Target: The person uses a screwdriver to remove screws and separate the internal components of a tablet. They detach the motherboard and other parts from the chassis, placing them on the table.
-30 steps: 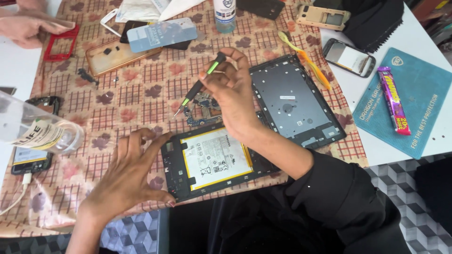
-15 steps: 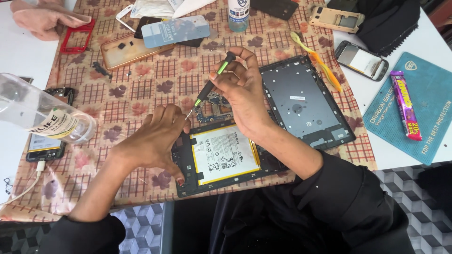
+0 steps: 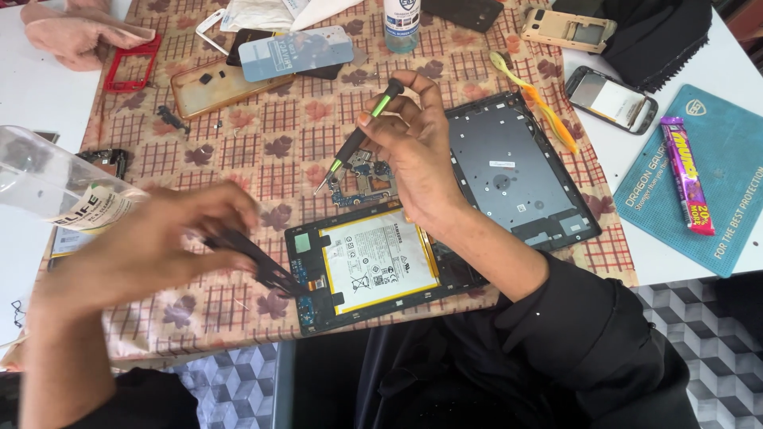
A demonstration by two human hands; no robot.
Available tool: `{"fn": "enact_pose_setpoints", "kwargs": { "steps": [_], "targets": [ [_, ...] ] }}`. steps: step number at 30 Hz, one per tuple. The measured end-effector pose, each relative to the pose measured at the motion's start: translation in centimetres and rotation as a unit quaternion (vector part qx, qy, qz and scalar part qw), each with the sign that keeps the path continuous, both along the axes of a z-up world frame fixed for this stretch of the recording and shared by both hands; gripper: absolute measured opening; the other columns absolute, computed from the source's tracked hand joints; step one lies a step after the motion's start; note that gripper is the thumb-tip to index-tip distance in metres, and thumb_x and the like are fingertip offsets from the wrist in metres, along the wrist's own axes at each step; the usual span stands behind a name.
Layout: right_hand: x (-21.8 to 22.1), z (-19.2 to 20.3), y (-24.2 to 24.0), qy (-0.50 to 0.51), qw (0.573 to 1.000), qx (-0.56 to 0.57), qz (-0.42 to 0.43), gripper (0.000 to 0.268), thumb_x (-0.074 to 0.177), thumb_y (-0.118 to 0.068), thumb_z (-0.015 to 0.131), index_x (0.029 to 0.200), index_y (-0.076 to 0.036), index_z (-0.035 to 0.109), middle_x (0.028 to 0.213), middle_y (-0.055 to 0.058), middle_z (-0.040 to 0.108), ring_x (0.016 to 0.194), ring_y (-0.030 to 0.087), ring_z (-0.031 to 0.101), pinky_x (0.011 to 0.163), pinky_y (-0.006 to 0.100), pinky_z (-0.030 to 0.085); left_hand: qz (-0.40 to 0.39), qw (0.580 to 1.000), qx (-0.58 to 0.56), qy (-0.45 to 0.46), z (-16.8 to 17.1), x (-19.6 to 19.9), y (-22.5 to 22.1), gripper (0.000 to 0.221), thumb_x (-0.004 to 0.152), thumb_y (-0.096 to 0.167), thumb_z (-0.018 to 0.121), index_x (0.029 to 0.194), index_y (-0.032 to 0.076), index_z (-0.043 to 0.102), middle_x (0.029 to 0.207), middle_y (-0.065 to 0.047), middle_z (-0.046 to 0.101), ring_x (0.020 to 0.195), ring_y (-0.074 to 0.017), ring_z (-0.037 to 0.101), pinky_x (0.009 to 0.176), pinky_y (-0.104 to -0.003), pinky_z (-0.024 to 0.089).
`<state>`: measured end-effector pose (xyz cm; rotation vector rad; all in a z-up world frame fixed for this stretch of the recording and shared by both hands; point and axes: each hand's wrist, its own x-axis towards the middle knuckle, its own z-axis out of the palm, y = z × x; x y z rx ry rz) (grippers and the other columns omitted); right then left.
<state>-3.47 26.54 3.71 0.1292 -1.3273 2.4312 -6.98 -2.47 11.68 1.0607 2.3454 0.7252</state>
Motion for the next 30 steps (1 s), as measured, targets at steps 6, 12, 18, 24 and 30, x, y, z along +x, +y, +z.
{"fn": "enact_pose_setpoints", "kwargs": {
  "steps": [6,12,18,24,30],
  "targets": [
    [0.2,0.6,0.5,0.003,1.000,-0.011,-0.004,0.057,0.094,0.009,0.064,0.140,-0.012,0.038,0.114,0.007,0.062,0.107,0.017,0.067,0.097,0.039,0.062,0.109,0.977,-0.054,0.174,1.3,-4.3,-2.1,0.031,0.089,0.024,0.074,0.116,0.010,0.068,0.092,-0.011,0.074,0.082,-0.0226,0.074,0.071,-0.040,0.060],
    [0.2,0.9,0.7,0.006,1.000,-0.017,0.006,0.056,0.093,0.012,0.063,0.140,-0.010,0.040,0.114,0.008,0.062,0.106,0.018,0.066,0.100,0.043,0.062,0.131,0.901,-0.156,0.383,-0.7,-5.3,1.7,0.050,0.085,0.031,0.078,0.129,0.008,0.069,0.130,-0.020,0.067,0.122,-0.0366,0.061,0.103,-0.052,0.047],
    [0.6,1.3,1.6,0.045,0.999,-0.017,-0.011,0.057,0.094,0.011,0.067,0.141,-0.009,0.042,0.114,0.008,0.065,0.105,0.017,0.067,0.097,0.039,0.060,0.062,0.949,-0.075,0.299,-0.5,-3.9,8.1,0.042,0.093,0.032,0.073,0.128,0.010,0.067,0.131,-0.016,0.066,0.123,-0.0317,0.062,0.109,-0.049,0.044],
    [1.7,3.2,3.3,0.203,0.971,0.092,-0.087,0.054,0.109,0.010,0.073,0.146,-0.011,0.040,0.113,0.008,0.063,0.100,0.012,0.064,0.096,0.028,0.056,-0.014,0.946,-0.040,0.322,-3.4,-2.3,14.1,0.040,0.088,0.026,0.074,0.120,0.005,0.064,0.111,-0.015,0.068,0.108,-0.0332,0.065,0.088,-0.050,0.052],
    [3.8,6.5,4.2,0.140,0.983,0.079,-0.086,0.064,0.100,0.002,0.068,0.152,-0.011,0.032,0.112,0.014,0.071,0.086,0.011,0.062,0.074,0.025,0.053,0.019,0.895,0.138,0.423,-6.8,-3.7,14.6,0.009,0.095,0.016,0.070,0.103,0.012,0.071,0.097,-0.007,0.072,0.090,-0.0286,0.071,0.074,-0.042,0.058]
  ]
}}
